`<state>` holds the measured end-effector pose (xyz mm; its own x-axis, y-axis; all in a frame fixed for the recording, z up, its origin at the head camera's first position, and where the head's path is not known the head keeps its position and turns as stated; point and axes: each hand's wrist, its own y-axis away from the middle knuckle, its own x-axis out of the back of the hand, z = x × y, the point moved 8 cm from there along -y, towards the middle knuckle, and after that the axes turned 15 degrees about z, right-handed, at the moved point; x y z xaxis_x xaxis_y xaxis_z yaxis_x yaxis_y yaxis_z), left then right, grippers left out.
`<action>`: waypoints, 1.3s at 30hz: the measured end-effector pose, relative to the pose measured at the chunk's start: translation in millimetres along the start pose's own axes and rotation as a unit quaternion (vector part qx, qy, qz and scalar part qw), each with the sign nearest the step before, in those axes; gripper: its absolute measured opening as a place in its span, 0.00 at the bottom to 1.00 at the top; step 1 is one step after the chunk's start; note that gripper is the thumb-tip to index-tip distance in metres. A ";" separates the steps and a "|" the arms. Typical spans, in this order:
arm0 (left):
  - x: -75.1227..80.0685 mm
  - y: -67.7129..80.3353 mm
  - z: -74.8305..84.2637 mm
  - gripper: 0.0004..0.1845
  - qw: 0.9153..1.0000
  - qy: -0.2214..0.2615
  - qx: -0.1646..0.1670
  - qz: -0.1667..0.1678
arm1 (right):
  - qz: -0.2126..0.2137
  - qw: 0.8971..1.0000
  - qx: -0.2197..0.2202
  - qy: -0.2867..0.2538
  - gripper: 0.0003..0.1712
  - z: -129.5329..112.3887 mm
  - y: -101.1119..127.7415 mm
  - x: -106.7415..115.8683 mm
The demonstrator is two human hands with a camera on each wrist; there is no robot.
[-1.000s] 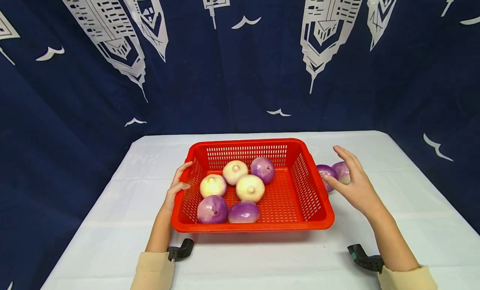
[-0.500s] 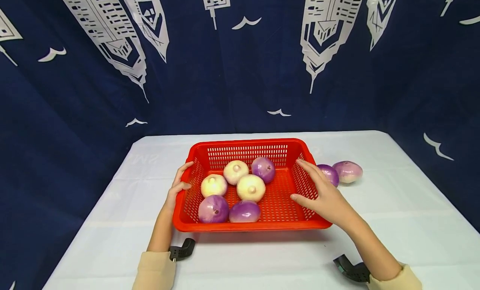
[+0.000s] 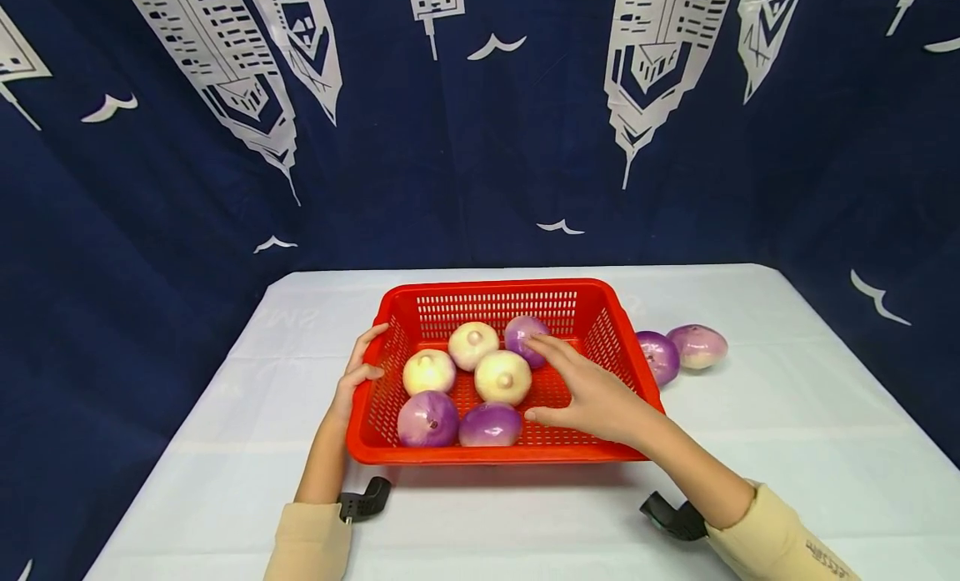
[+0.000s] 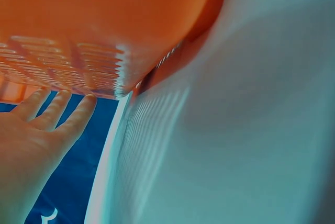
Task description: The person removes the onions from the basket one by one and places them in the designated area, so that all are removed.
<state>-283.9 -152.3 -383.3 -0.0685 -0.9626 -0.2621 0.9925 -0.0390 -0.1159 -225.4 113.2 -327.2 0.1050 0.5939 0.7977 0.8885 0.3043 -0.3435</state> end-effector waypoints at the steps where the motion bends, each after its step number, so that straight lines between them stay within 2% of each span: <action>1: -0.5 -0.1 0.1 0.35 1.000 -0.001 0.000 -0.001 | -0.005 1.000 0.002 0.001 0.49 -2.1 -1.4 -3.2; 14: -1.2 -1.0 2.3 0.35 1.000 -0.003 -0.007 0.001 | -0.106 0.994 0.018 -0.006 0.46 -22.1 -13.1 -40.9; 19: -2.0 -0.6 2.0 0.35 1.000 -0.002 -0.002 -0.001 | -0.118 0.992 0.044 -0.001 0.43 -27.7 -13.8 -49.1; 28: -1.2 -1.0 2.4 0.34 1.000 -0.002 -0.013 -0.003 | -0.121 0.989 0.083 -0.010 0.38 -33.8 -14.1 -58.6; 35: -1.5 0.0 1.7 0.34 1.000 0.000 -0.003 0.000 | -0.180 0.981 0.064 -0.038 0.39 -25.1 -9.6 -70.7; 39: -1.9 0.5 1.6 0.34 1.000 -0.002 -0.004 0.000 | -0.196 0.978 0.066 -0.037 0.36 -22.2 -7.6 -74.3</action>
<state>-283.2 -150.9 -381.3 -0.0688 -0.9637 -0.2581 0.9915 -0.0374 -0.1245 -230.0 50.2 -372.8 -0.2698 0.4627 0.8444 0.7874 0.6108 -0.0831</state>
